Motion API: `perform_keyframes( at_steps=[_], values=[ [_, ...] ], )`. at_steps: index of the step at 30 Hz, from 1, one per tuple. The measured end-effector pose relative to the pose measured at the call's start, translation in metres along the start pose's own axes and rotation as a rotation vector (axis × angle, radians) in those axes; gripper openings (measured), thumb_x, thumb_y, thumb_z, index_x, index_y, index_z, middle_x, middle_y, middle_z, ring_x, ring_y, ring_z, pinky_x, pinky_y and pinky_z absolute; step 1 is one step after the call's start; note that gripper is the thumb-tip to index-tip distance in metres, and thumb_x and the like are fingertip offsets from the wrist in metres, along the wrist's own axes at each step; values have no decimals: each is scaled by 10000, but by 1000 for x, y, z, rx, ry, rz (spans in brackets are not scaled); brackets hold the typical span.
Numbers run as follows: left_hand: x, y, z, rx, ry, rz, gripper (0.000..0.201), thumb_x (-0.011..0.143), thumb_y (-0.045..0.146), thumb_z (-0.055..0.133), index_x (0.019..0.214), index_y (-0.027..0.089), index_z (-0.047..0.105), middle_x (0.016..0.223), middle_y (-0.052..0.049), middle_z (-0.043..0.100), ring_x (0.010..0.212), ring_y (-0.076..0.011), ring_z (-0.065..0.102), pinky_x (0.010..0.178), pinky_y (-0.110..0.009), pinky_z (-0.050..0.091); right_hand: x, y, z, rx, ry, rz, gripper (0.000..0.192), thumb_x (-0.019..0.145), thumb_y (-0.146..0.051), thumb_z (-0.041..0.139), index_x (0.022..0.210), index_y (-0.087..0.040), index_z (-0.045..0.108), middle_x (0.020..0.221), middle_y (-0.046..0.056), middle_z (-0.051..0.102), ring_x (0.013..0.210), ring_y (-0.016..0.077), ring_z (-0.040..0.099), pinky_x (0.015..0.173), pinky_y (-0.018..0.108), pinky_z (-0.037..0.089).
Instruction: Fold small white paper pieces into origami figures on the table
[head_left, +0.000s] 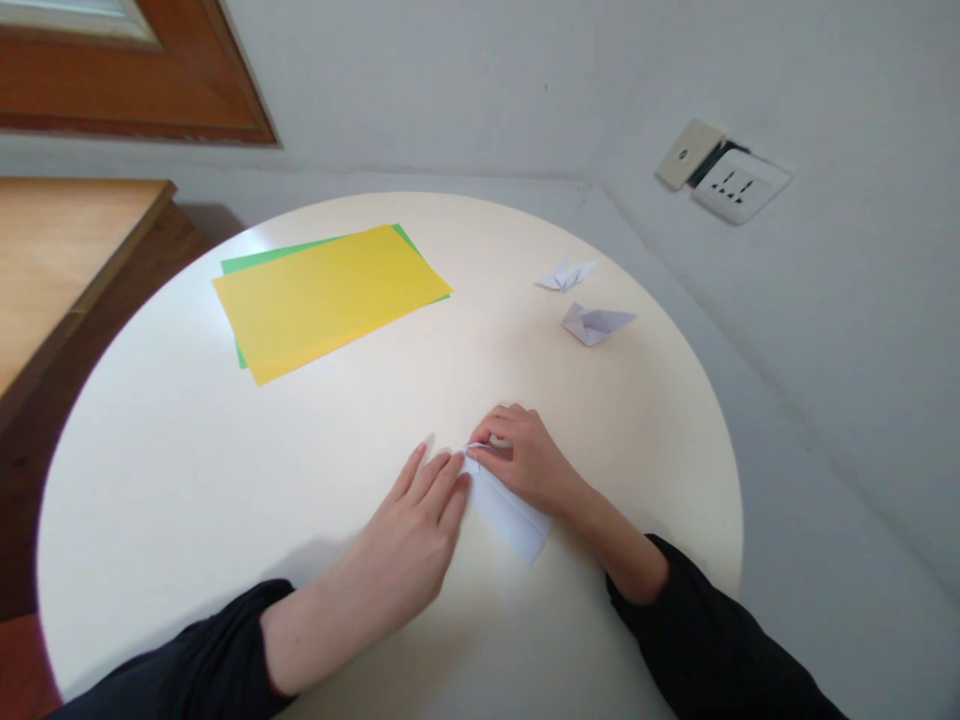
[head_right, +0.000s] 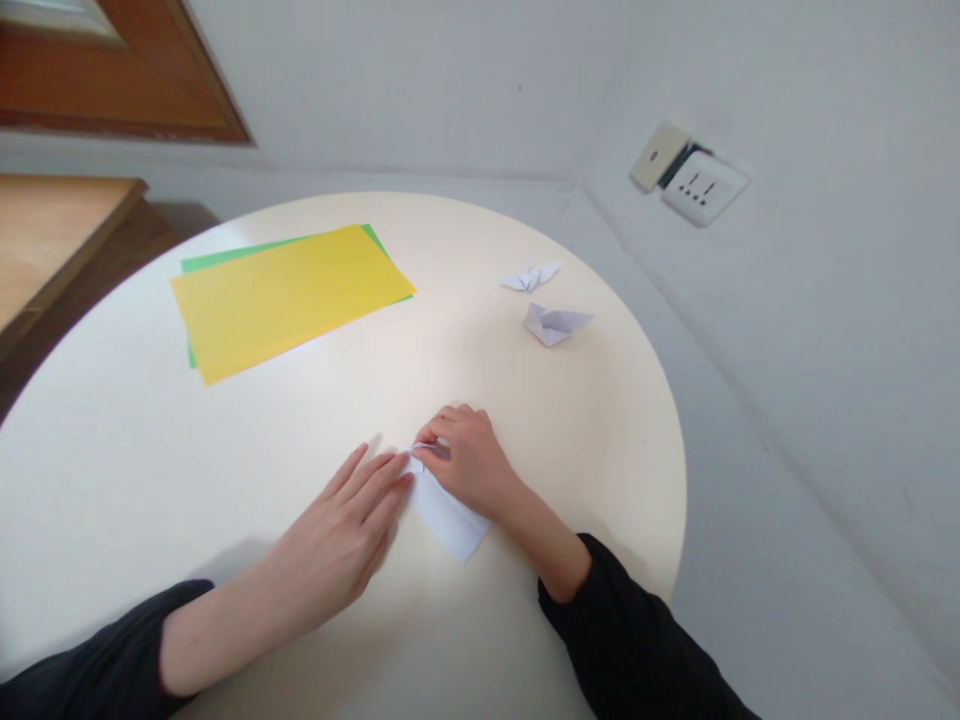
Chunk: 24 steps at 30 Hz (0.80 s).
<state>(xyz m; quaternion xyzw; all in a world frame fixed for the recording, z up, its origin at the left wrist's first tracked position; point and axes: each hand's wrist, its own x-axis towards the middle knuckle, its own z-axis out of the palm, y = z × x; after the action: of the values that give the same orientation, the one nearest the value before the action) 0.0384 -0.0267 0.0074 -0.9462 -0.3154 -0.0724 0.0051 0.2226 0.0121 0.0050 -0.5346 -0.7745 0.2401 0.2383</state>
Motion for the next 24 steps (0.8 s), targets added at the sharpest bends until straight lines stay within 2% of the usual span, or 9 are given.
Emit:
perform_keyframes(
  at_steps=[4, 11, 24],
  values=[
    [1, 0, -3, 21, -21, -9, 367, 836, 192, 445, 1159, 66, 565, 1264, -177, 554, 1214, -293, 462, 1073, -488, 273, -2, 1, 2, -34, 13, -67, 108, 791, -140, 643, 702, -173, 591, 762, -1, 636, 771, 148, 525, 717, 292, 304],
    [1, 1, -3, 14, -6, -18, 344, 848, 191, 430, 1143, 75, 566, 1239, -175, 566, 1222, -279, 450, 1085, -476, 242, -6, 8, 3, -229, -1, -340, 198, 876, -118, 503, 699, -164, 580, 736, 27, 593, 728, 155, 487, 692, 281, 329],
    [1, 2, 1, 9, 44, -26, 328, 844, 157, 432, 1124, 54, 568, 1221, -187, 575, 1205, -289, 474, 1074, -487, 282, -11, 3, -1, -339, -13, -427, 212, 892, -79, 433, 807, -150, 614, 827, 65, 620, 765, 176, 495, 683, 288, 385]
  ],
)
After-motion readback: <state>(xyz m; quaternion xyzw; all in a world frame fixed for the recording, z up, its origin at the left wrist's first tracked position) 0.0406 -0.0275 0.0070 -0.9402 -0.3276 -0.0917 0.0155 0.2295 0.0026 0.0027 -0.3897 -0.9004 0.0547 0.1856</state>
